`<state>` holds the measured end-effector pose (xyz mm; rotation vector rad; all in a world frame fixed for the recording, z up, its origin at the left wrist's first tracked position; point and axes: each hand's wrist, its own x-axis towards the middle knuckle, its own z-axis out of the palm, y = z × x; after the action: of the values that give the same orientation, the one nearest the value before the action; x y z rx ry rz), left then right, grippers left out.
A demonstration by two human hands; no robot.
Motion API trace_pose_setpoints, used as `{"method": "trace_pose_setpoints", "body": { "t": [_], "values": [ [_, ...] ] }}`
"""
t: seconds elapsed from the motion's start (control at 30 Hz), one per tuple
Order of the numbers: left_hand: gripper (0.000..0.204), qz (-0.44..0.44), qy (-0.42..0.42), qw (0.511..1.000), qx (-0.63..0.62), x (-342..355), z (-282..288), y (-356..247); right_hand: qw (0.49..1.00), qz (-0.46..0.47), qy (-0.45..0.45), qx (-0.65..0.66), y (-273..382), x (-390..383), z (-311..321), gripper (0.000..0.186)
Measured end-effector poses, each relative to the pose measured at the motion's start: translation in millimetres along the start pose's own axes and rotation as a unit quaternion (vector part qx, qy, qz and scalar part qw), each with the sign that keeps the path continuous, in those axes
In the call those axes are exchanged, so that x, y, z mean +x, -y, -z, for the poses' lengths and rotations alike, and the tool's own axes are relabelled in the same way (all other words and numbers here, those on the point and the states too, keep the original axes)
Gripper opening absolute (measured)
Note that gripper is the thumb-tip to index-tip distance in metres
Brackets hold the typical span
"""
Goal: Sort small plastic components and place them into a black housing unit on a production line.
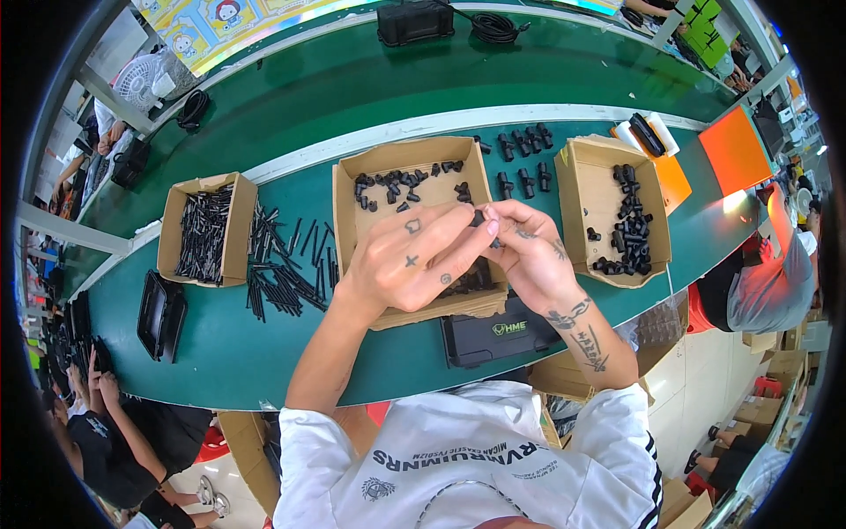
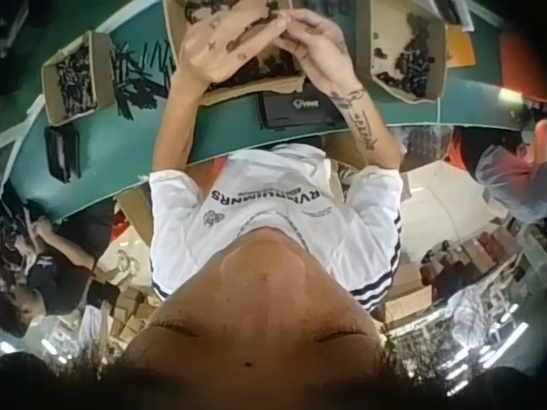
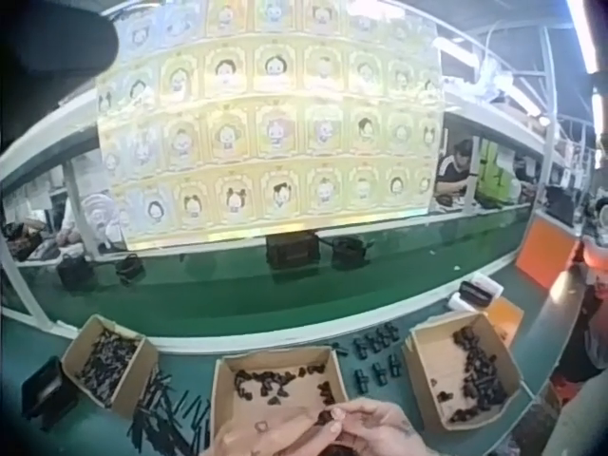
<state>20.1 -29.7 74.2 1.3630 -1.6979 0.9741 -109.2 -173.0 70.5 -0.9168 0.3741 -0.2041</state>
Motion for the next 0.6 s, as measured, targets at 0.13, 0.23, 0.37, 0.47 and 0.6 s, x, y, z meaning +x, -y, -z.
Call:
{"method": "trace_pose_setpoints", "body": {
  "t": [0.13, 0.23, 0.37, 0.47, 0.6],
  "values": [
    [0.044, -0.012, -0.002, 1.000, -0.017, 5, 0, -2, 0.999, 0.025, 0.000, -0.043, 4, -3, 1, 0.015],
    [0.042, -0.005, 0.010, 1.000, -0.025, 6, -2, -5, 0.991, 0.090, -0.001, -0.101, 2, -4, -2, 0.015],
    [0.040, 0.018, 0.010, 0.998, -0.055, -2, -8, -1, 0.986, 0.129, 0.005, -0.104, -6, 2, 2, 0.013],
    [0.041, 0.076, -0.031, 0.992, -0.096, -6, -11, 2, 0.999, 0.037, -0.006, -0.022, -8, 9, 2, 0.014],
    [0.036, 0.303, -0.086, 0.929, -0.193, 7, -7, 0, 0.999, 0.048, 0.022, 0.005, -2, 10, 0, 0.016]
  ]
}}
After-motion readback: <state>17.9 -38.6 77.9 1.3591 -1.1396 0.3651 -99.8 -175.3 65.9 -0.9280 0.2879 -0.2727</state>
